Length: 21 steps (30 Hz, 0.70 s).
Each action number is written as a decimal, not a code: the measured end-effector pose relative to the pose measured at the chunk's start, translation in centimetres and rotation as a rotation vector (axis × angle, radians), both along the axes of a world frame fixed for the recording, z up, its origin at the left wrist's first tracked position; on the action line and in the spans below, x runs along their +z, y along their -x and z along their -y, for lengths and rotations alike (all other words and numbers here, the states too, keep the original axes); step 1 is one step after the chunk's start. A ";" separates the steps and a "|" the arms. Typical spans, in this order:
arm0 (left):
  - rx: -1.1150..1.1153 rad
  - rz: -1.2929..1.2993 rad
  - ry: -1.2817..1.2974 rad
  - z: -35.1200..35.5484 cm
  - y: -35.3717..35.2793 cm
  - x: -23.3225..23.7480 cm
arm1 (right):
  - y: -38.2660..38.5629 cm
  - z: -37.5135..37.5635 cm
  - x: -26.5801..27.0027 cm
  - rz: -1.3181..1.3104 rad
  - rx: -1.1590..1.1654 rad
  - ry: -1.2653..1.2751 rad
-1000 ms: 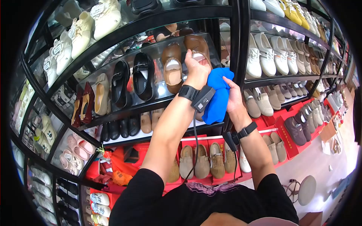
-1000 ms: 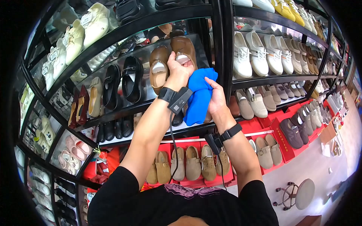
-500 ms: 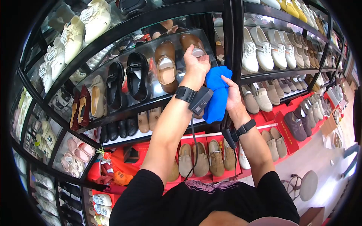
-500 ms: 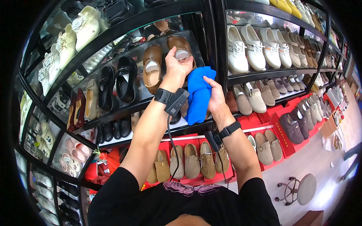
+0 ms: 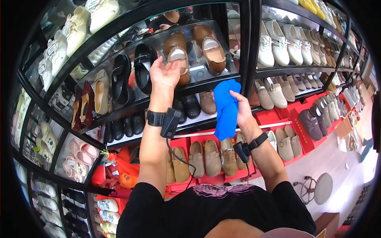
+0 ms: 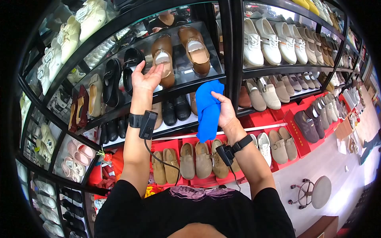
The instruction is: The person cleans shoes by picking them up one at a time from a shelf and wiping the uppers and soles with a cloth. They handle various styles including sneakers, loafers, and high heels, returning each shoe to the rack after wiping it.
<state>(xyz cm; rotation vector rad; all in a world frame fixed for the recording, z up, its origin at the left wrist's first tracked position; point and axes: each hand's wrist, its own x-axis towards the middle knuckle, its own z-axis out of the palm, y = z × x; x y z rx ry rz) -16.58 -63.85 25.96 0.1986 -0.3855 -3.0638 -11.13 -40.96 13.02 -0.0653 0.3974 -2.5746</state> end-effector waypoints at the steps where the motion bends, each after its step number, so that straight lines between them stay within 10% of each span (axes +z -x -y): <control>1: 0.006 -0.003 -0.003 0.3 0.1 0.0 | 0.0 0.8 0.1 -0.003 0.006 -0.003; 15: 0.152 0.057 0.088 -2.5 5.2 -0.1 | 3.3 9.3 6.5 -0.344 -0.325 -0.232; 21: 0.153 0.006 0.054 -2.2 4.1 -0.8 | 3.5 8.2 6.3 -0.218 0.002 -0.168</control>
